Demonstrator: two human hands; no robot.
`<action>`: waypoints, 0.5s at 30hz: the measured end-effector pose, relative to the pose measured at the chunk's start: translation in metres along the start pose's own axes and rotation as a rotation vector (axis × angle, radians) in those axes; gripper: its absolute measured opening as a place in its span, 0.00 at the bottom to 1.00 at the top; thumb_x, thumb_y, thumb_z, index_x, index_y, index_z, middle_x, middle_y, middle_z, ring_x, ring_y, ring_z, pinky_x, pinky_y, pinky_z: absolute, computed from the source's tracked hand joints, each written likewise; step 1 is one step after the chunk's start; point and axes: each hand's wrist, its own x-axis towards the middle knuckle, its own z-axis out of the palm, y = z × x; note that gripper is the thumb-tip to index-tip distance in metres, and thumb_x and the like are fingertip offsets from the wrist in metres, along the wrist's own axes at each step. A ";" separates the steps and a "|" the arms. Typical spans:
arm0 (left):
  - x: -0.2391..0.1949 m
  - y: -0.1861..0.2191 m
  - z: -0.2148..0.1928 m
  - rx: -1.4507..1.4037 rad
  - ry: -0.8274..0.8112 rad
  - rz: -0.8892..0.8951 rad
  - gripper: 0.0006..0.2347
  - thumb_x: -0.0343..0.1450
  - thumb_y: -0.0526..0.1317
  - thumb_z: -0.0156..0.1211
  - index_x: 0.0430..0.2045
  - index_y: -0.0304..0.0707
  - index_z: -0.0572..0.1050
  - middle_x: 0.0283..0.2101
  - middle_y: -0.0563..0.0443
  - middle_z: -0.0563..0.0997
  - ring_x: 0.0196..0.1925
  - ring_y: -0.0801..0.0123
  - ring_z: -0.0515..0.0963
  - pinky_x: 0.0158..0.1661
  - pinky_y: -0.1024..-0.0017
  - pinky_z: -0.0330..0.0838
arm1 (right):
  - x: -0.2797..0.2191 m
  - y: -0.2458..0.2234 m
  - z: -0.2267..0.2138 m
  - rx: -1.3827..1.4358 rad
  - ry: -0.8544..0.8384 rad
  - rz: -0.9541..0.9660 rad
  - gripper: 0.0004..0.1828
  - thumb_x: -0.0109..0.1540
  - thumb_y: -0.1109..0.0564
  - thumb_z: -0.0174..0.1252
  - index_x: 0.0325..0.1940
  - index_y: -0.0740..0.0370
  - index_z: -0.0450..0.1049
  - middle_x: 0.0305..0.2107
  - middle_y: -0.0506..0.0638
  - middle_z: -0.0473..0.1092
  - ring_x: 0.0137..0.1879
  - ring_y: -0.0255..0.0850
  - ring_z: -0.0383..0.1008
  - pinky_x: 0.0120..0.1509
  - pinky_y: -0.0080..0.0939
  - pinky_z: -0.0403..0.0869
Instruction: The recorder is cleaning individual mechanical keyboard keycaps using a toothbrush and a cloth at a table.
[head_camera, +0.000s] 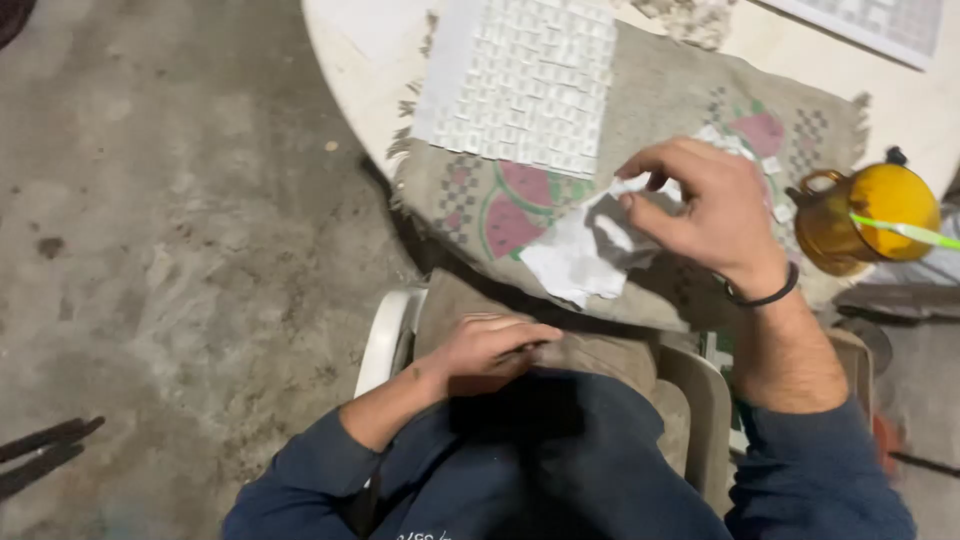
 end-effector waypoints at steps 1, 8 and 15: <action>-0.002 -0.010 0.003 0.016 0.022 -0.013 0.15 0.69 0.32 0.63 0.51 0.42 0.79 0.42 0.48 0.85 0.44 0.61 0.86 0.46 0.68 0.80 | 0.021 -0.004 0.004 0.012 -0.012 -0.025 0.12 0.59 0.52 0.63 0.42 0.59 0.80 0.36 0.49 0.76 0.40 0.41 0.78 0.37 0.42 0.71; -0.011 -0.066 0.011 -0.040 -0.233 -0.160 0.19 0.70 0.39 0.61 0.57 0.49 0.75 0.44 0.51 0.86 0.44 0.63 0.86 0.45 0.67 0.79 | 0.156 -0.020 0.067 -0.457 -0.141 -0.401 0.12 0.60 0.45 0.64 0.43 0.52 0.82 0.36 0.51 0.77 0.45 0.52 0.78 0.44 0.54 0.74; -0.007 -0.074 0.004 -0.170 -0.392 -0.284 0.22 0.71 0.47 0.61 0.60 0.48 0.72 0.47 0.50 0.84 0.44 0.66 0.86 0.45 0.69 0.79 | 0.210 -0.037 0.098 -0.580 -0.422 -0.250 0.13 0.57 0.43 0.67 0.41 0.48 0.85 0.33 0.53 0.80 0.45 0.53 0.78 0.47 0.54 0.76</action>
